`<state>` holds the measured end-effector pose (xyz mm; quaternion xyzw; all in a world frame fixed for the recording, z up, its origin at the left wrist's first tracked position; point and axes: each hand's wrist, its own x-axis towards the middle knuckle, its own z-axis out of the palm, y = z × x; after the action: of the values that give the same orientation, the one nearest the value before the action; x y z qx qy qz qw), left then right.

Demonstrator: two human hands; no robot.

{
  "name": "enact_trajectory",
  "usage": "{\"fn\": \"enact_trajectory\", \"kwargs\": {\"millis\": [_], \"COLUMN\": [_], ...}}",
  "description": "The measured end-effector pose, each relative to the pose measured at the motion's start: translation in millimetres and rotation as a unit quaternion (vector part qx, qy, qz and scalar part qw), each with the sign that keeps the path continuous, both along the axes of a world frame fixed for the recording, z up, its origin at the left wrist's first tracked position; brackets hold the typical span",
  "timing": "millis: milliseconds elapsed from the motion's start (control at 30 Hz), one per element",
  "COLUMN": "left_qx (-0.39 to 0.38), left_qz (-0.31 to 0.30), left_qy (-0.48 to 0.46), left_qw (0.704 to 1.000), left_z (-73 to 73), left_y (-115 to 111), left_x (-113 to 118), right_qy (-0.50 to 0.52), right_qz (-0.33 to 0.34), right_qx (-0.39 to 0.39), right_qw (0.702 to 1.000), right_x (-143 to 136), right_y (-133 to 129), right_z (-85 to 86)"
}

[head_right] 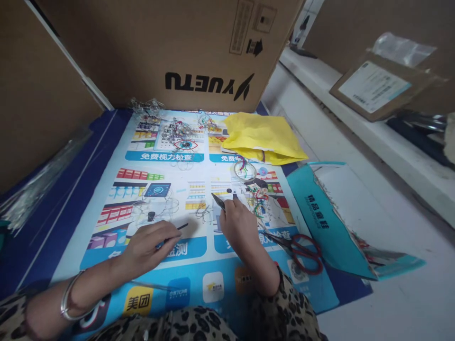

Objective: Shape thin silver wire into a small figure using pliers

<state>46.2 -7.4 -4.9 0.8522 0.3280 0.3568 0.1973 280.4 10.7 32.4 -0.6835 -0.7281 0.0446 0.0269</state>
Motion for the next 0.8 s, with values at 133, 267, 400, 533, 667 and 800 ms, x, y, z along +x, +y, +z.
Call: {"fn": "enact_trajectory", "kwargs": {"millis": [133,267,400,533,667,800], "left_qx": [0.045,0.116,0.153,0.170,0.186,0.183], "left_qz": [0.029,0.056,0.080,0.087,0.088,0.077], "left_qy": [0.013,0.035,0.041,0.012,-0.003,-0.019], "left_qw": [0.998,0.991,0.984,0.982,0.979,0.980], "left_z": [-1.6,-2.8,-1.2,3.2,8.0,10.7], "left_y": [-1,-1,-2,-3,-3,-5], "left_x": [-3,-6,-4,0,-1,-3], "right_qy": [0.162,0.287,0.361,0.400,0.411,0.422], "right_qz": [0.037,0.066,0.063,0.072,0.088,0.093], "right_qx": [-0.030,-0.074,-0.087,-0.094,-0.102,-0.122], "right_qw": [0.986,0.953,0.926,0.909,0.902,0.893], "right_x": [-2,-13,-27,-40,-48,-51], "right_y": [-4,-13,-22,-30,-37,-42], "right_z": [5.1,10.6,9.3,4.8,1.5,-0.9]}}
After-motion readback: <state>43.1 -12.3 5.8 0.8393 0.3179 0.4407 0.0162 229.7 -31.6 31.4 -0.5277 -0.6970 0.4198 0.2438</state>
